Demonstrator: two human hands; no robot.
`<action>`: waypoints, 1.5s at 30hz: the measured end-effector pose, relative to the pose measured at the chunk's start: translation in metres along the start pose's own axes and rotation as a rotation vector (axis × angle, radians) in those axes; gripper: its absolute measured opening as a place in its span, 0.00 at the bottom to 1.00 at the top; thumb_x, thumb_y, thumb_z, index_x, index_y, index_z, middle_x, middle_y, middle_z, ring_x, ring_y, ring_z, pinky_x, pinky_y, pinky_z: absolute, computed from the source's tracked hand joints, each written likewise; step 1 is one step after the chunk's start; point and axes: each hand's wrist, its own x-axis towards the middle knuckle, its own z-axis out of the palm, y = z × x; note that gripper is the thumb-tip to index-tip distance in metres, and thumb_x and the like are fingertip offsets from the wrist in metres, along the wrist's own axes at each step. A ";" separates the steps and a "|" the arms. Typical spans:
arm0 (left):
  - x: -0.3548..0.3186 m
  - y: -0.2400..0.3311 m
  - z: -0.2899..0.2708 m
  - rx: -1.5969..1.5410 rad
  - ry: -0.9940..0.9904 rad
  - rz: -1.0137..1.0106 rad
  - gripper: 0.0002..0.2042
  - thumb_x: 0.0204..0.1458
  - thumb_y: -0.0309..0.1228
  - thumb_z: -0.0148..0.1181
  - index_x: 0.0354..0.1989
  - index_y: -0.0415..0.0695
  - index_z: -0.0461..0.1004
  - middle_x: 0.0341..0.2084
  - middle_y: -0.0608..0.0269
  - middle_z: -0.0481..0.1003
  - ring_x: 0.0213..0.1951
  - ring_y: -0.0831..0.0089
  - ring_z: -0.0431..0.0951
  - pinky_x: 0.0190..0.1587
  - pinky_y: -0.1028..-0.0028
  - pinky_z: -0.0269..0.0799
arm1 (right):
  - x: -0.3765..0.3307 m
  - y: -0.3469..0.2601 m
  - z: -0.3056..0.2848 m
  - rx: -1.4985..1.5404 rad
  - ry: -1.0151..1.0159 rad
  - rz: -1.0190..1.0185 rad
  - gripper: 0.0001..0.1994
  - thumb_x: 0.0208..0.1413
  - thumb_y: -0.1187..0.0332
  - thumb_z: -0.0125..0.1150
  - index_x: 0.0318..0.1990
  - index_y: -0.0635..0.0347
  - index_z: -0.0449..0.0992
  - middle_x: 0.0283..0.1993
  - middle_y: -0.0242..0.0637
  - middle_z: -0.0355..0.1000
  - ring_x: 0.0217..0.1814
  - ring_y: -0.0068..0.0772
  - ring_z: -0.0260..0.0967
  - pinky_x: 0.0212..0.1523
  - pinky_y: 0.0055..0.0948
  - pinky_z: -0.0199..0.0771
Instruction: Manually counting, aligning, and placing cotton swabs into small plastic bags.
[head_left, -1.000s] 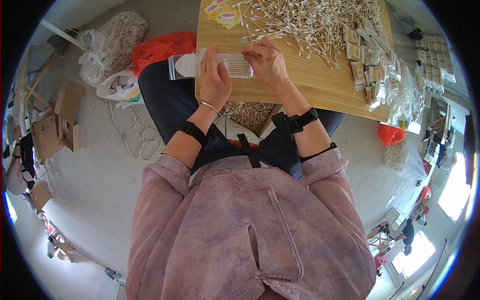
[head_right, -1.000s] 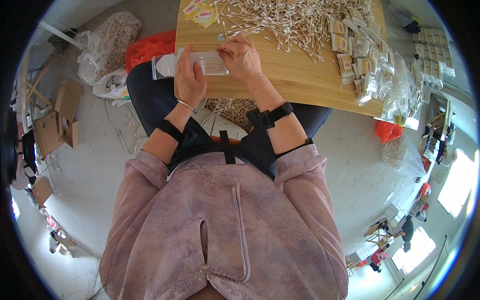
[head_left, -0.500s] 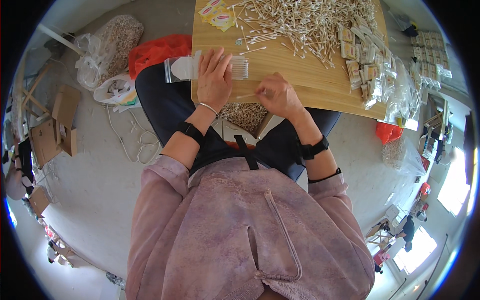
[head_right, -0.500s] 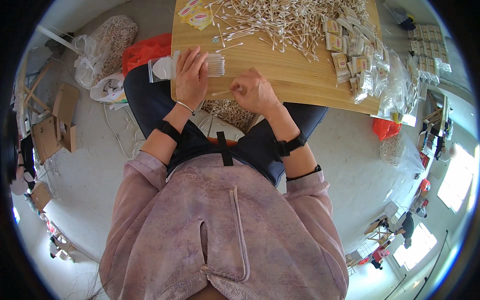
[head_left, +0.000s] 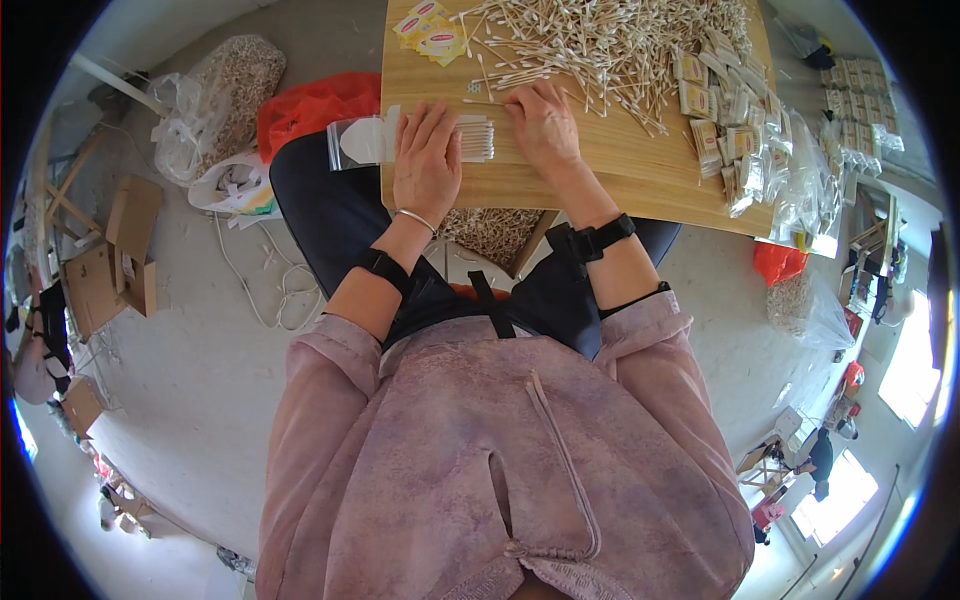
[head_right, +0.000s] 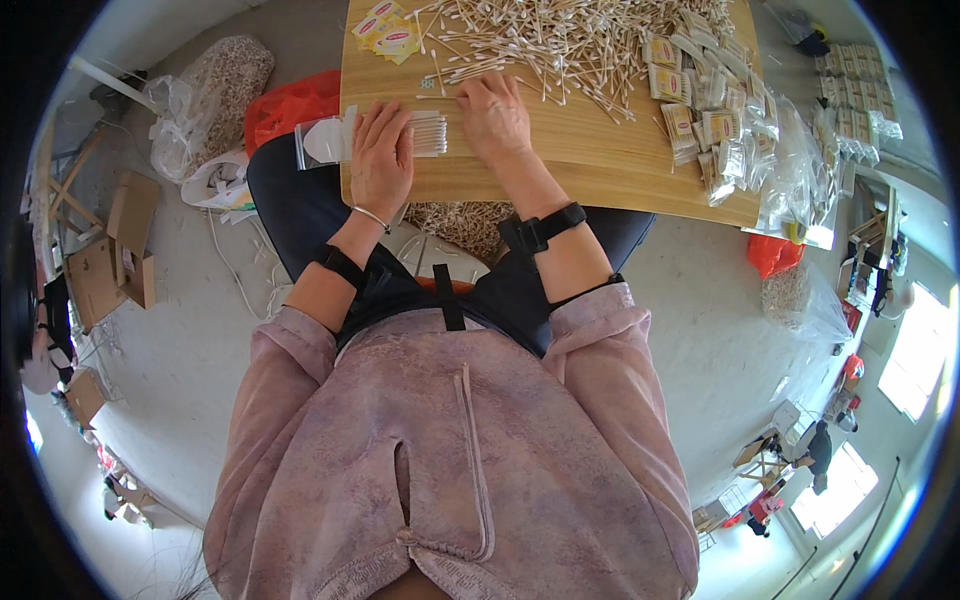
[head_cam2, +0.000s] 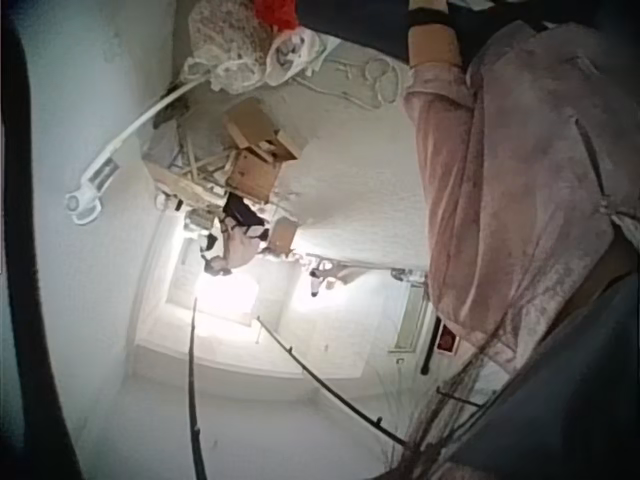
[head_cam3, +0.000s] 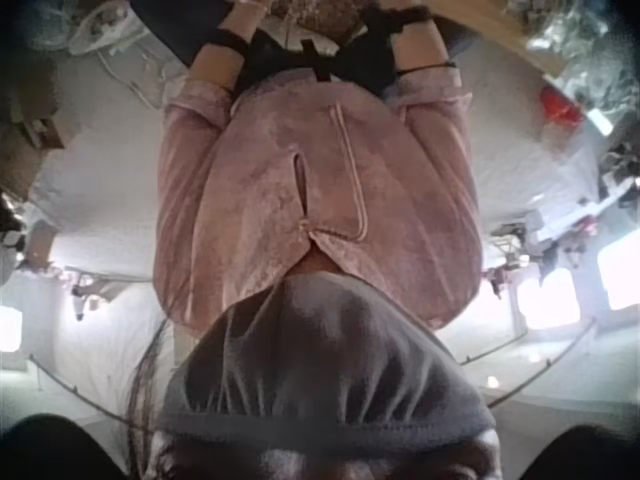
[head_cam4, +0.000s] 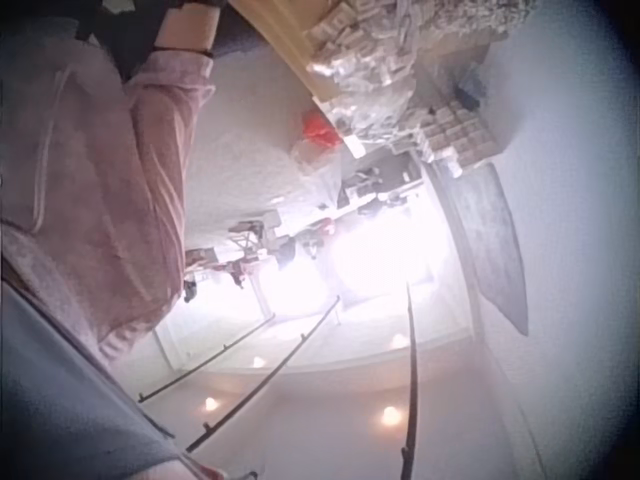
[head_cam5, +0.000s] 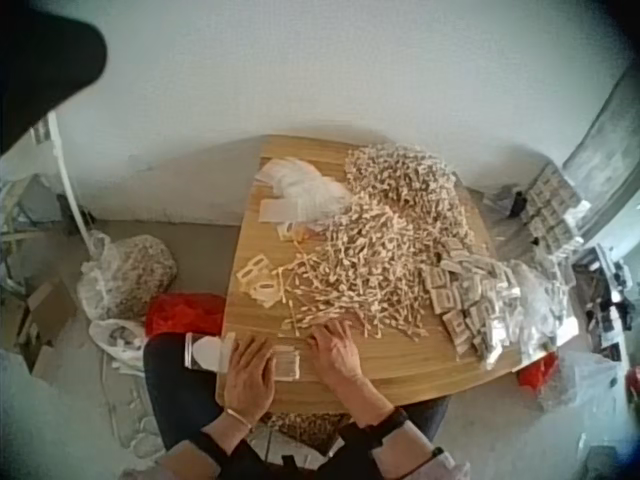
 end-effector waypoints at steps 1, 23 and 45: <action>0.000 0.000 -0.001 -0.008 -0.001 -0.008 0.12 0.54 0.29 0.53 0.46 0.43 0.72 0.50 0.57 0.71 0.57 0.58 0.65 0.63 0.58 0.53 | -0.001 -0.005 0.002 0.001 -0.003 0.000 0.04 0.47 0.70 0.60 0.32 0.54 0.76 0.38 0.35 0.69 0.45 0.43 0.64 0.47 0.37 0.68; -0.002 0.003 -0.006 -0.197 0.037 -0.173 0.24 0.52 0.19 0.46 0.60 0.38 0.54 0.54 0.47 0.64 0.57 0.49 0.63 0.58 0.59 0.60 | 0.010 -0.032 -0.002 -0.154 -0.265 -0.155 0.06 0.49 0.68 0.55 0.33 0.56 0.77 0.41 0.35 0.69 0.51 0.40 0.63 0.47 0.36 0.70; 0.002 0.006 -0.005 0.091 -0.103 -0.061 0.23 0.58 0.30 0.44 0.64 0.47 0.54 0.63 0.56 0.55 0.66 0.55 0.50 0.66 0.60 0.47 | -0.045 -0.009 -0.047 0.208 -0.495 -0.061 0.03 0.50 0.73 0.54 0.33 0.60 0.71 0.35 0.43 0.71 0.43 0.49 0.65 0.46 0.40 0.66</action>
